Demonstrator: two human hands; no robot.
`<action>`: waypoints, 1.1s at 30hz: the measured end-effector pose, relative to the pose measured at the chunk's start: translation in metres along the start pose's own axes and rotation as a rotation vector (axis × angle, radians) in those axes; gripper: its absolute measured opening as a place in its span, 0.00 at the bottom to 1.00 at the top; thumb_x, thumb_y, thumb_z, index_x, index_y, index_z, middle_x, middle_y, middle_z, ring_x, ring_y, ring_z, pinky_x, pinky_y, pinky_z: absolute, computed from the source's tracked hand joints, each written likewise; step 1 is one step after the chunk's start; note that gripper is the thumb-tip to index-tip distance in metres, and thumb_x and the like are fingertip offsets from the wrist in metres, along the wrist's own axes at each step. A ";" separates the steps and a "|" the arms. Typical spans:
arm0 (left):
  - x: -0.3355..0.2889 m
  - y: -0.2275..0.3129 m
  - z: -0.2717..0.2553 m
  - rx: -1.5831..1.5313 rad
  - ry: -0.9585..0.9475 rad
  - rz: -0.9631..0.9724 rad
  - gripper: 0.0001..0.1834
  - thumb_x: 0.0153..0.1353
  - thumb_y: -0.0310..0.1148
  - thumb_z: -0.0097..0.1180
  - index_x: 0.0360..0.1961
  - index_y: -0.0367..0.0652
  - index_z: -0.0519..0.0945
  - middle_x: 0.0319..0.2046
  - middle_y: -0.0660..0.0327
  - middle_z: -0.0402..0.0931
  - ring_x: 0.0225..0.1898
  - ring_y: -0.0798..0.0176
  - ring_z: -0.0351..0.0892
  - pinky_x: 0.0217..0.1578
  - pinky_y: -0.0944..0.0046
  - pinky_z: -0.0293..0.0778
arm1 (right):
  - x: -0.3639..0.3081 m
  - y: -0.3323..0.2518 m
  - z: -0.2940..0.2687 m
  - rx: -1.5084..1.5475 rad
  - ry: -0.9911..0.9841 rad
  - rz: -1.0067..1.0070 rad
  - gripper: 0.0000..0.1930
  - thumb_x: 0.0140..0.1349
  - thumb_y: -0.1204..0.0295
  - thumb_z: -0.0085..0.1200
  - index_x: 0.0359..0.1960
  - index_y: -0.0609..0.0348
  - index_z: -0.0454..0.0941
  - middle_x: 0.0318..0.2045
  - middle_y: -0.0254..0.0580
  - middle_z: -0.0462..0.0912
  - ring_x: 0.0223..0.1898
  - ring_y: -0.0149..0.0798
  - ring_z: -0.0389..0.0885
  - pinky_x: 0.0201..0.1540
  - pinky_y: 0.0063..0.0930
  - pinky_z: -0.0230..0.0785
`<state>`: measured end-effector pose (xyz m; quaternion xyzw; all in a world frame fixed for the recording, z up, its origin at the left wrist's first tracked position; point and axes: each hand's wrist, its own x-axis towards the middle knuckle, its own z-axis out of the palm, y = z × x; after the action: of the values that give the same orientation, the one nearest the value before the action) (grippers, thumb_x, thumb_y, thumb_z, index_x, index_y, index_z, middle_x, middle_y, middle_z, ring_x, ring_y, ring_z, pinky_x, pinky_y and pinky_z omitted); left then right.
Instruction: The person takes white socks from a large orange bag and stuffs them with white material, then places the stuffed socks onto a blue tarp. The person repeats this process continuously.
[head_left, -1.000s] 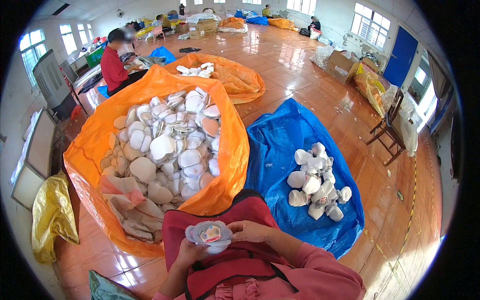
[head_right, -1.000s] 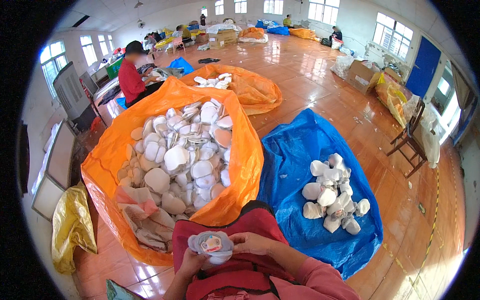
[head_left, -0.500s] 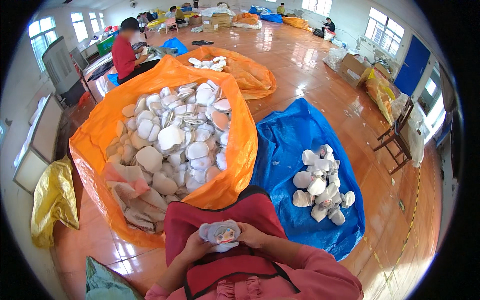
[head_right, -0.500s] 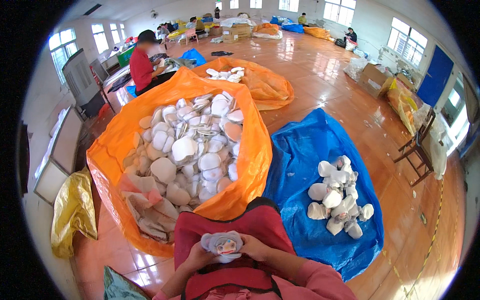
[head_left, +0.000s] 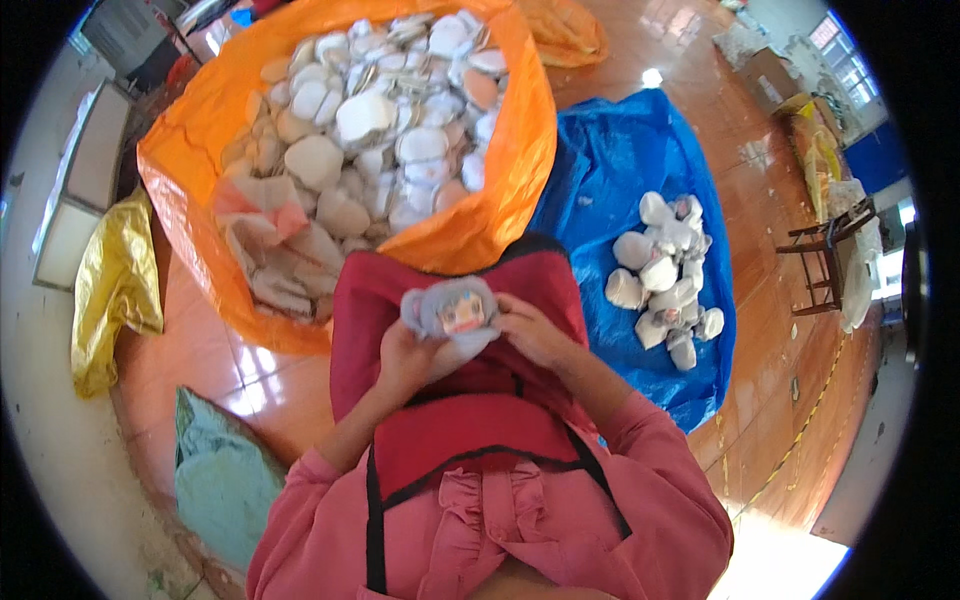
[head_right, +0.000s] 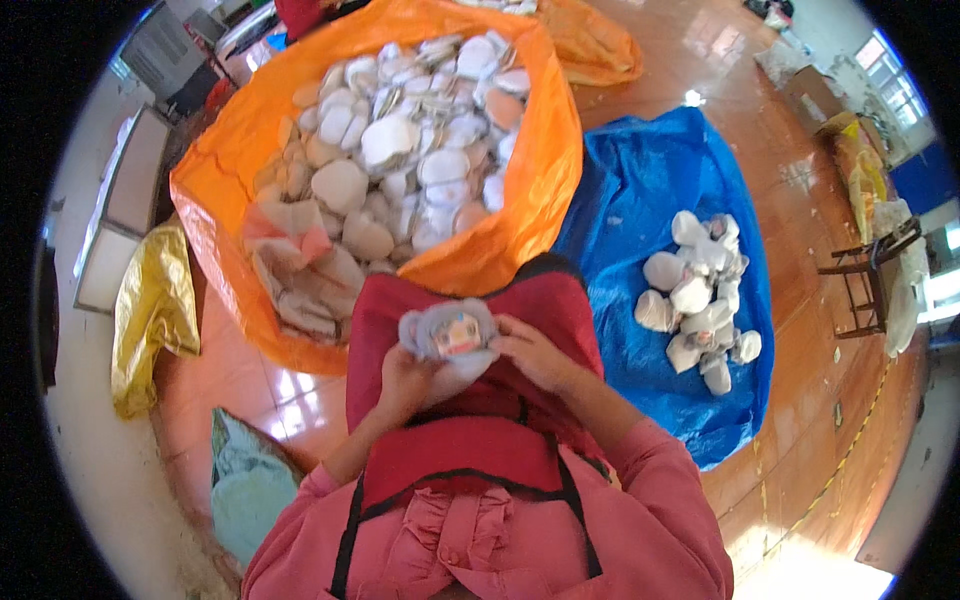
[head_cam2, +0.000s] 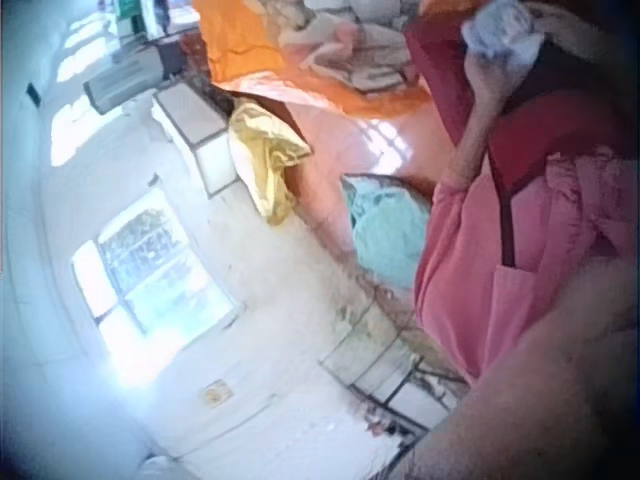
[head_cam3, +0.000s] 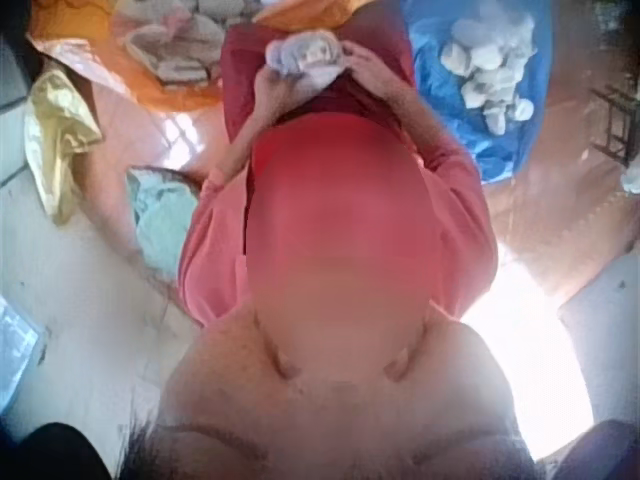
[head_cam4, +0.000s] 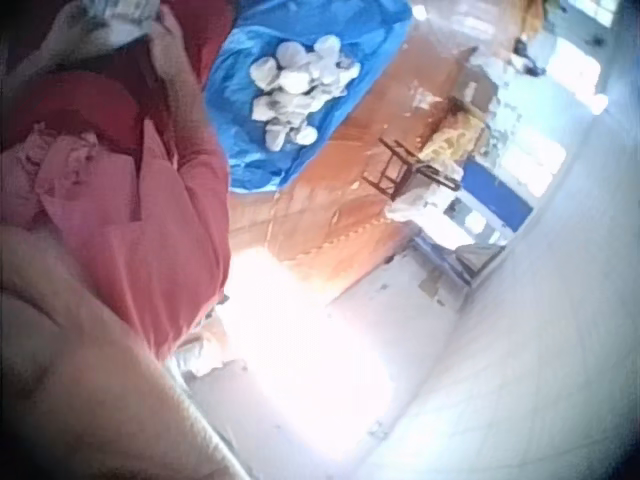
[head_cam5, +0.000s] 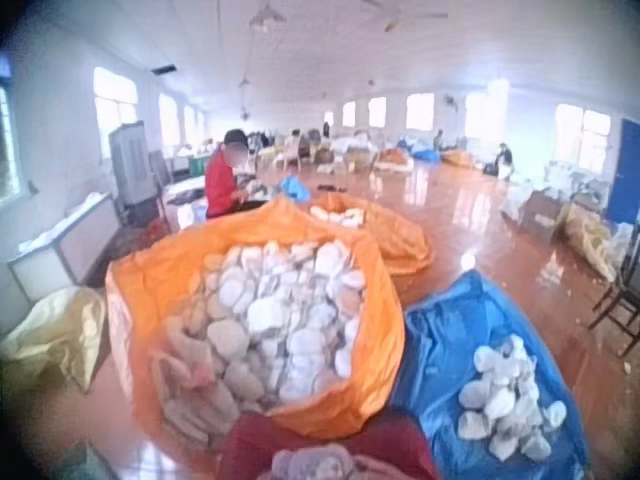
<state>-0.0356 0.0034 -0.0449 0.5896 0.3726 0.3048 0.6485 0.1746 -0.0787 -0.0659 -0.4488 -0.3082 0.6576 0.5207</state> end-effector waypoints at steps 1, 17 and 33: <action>0.003 0.005 0.000 0.048 -0.005 0.034 0.18 0.56 0.18 0.59 0.50 0.36 0.78 0.49 0.60 0.79 0.50 0.64 0.77 0.54 0.63 0.72 | 0.002 0.004 -0.004 -0.005 0.017 -0.017 0.25 0.59 0.70 0.61 0.57 0.63 0.71 0.54 0.39 0.75 0.58 0.34 0.71 0.64 0.32 0.61; 0.003 0.005 -0.006 -0.370 -0.118 -0.172 0.31 0.59 0.20 0.60 0.64 0.40 0.66 0.58 0.56 0.71 0.59 0.62 0.71 0.60 0.60 0.67 | 0.006 -0.001 0.018 0.018 0.205 -0.272 0.19 0.55 0.75 0.66 0.47 0.57 0.73 0.42 0.35 0.78 0.45 0.29 0.77 0.50 0.25 0.70; 0.020 0.090 -0.013 0.889 -0.349 0.285 0.50 0.43 0.48 0.73 0.66 0.45 0.63 0.55 0.52 0.72 0.52 0.48 0.76 0.50 0.55 0.74 | 0.005 -0.030 0.010 -0.503 -0.103 -0.183 0.27 0.53 0.65 0.67 0.52 0.64 0.73 0.45 0.42 0.78 0.48 0.33 0.76 0.51 0.28 0.68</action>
<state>-0.0315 0.0375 0.0414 0.8965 0.2679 0.0988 0.3388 0.1770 -0.0649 -0.0374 -0.5005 -0.5272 0.5326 0.4336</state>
